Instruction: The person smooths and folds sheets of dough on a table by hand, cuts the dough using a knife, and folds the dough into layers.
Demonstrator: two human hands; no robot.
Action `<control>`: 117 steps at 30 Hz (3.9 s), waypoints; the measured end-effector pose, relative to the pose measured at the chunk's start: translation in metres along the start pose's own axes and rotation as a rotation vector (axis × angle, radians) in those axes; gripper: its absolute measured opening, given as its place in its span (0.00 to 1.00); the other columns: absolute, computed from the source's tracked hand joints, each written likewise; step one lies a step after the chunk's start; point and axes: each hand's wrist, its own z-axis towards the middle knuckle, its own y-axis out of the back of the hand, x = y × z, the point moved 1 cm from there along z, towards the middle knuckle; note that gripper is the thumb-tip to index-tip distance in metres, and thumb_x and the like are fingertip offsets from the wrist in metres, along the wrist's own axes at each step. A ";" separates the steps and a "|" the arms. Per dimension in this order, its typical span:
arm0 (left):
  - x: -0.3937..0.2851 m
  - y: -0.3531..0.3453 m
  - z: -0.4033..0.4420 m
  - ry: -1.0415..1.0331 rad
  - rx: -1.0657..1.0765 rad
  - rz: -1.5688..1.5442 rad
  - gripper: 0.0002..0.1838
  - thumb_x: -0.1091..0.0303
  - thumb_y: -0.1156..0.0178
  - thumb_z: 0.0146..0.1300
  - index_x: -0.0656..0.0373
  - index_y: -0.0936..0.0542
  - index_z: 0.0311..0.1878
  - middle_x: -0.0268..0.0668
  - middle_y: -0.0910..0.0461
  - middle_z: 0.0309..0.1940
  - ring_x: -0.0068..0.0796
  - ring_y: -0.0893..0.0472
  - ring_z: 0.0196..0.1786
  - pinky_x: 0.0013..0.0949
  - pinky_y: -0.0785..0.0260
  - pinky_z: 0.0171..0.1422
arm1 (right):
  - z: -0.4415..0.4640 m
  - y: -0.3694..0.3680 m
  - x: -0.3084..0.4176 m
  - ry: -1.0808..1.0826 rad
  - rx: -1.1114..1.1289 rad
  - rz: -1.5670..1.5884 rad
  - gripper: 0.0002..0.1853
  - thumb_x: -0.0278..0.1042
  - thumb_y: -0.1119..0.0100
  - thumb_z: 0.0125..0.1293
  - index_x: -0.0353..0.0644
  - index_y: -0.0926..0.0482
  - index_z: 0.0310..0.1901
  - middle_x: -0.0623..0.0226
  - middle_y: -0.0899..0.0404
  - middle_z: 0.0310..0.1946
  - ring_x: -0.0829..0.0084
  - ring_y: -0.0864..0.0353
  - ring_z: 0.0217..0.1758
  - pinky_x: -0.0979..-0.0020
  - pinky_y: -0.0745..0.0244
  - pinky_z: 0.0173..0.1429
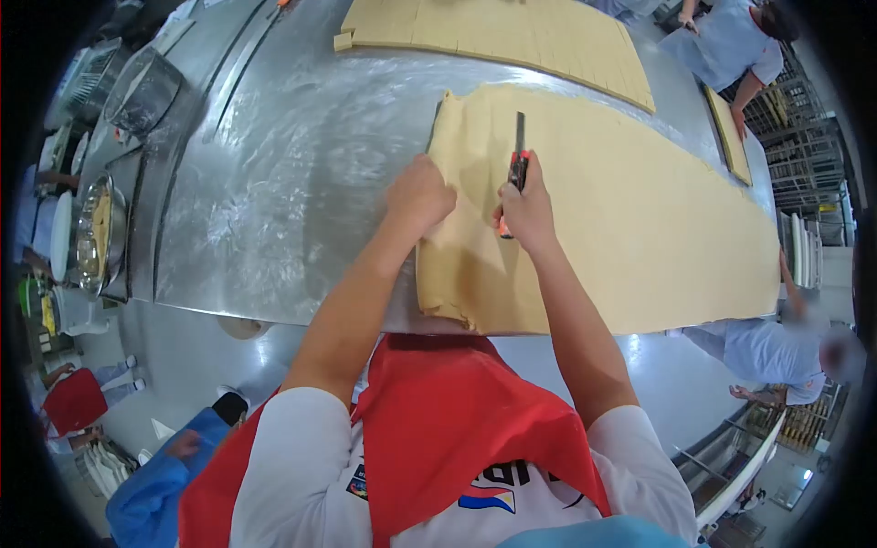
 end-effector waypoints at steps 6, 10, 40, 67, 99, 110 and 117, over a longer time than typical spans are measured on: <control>0.061 -0.025 0.023 0.012 0.292 -1.164 0.23 0.66 0.38 0.66 0.73 0.23 0.58 0.46 0.14 0.45 0.36 0.13 0.43 0.42 0.20 0.50 | 0.065 -0.024 0.027 0.042 0.008 -0.693 0.39 0.26 0.54 0.71 0.38 0.53 0.82 0.56 0.19 0.23 0.67 0.20 0.17 0.65 0.21 0.24; 0.052 -0.002 0.006 0.112 0.316 -1.347 0.19 0.70 0.43 0.69 0.73 0.22 0.59 0.43 0.15 0.44 0.31 0.15 0.40 0.38 0.21 0.46 | 0.103 -0.039 0.036 0.177 0.009 -0.865 0.32 0.25 0.56 0.70 0.30 0.44 0.75 0.56 0.18 0.20 0.63 0.17 0.17 0.63 0.19 0.25; 0.071 -0.050 0.029 0.141 0.301 -1.587 0.14 0.67 0.44 0.69 0.69 0.24 0.50 0.40 0.21 0.39 0.29 0.21 0.39 0.37 0.24 0.43 | 0.049 -0.067 0.070 -0.100 0.124 -1.083 0.18 0.21 0.52 0.61 0.32 0.28 0.53 0.45 0.16 0.32 0.52 0.12 0.32 0.55 0.18 0.34; 0.081 -0.062 0.049 0.127 0.254 -1.720 0.15 0.71 0.39 0.67 0.71 0.24 0.51 0.49 0.20 0.43 0.47 0.16 0.46 0.53 0.19 0.50 | -0.222 -0.035 -0.011 -0.151 0.080 -1.008 0.32 0.27 0.50 0.71 0.31 0.41 0.76 0.34 0.17 0.34 0.34 0.17 0.40 0.42 0.24 0.47; 0.069 -0.040 -0.044 0.025 0.093 -0.910 0.29 0.77 0.35 0.62 0.69 0.30 0.66 0.51 0.19 0.55 0.44 0.15 0.54 0.45 0.19 0.55 | -0.271 -0.005 -0.039 0.075 -0.041 -0.781 0.37 0.24 0.50 0.66 0.35 0.44 0.78 0.40 0.16 0.40 0.41 0.15 0.44 0.45 0.22 0.49; 0.078 -0.043 -0.040 0.077 0.194 -1.288 0.28 0.79 0.39 0.62 0.68 0.33 0.66 0.49 0.21 0.56 0.44 0.16 0.55 0.47 0.19 0.59 | -0.131 -0.041 -0.004 0.023 -0.024 -0.884 0.38 0.23 0.51 0.60 0.30 0.39 0.75 0.36 0.16 0.36 0.38 0.15 0.43 0.45 0.22 0.50; 0.079 -0.046 -0.041 0.053 0.145 -1.323 0.26 0.81 0.40 0.60 0.70 0.28 0.64 0.48 0.18 0.52 0.43 0.15 0.50 0.41 0.19 0.54 | -0.151 -0.041 0.007 -0.039 0.068 -0.973 0.37 0.23 0.51 0.61 0.29 0.39 0.75 0.36 0.16 0.39 0.39 0.15 0.46 0.45 0.21 0.52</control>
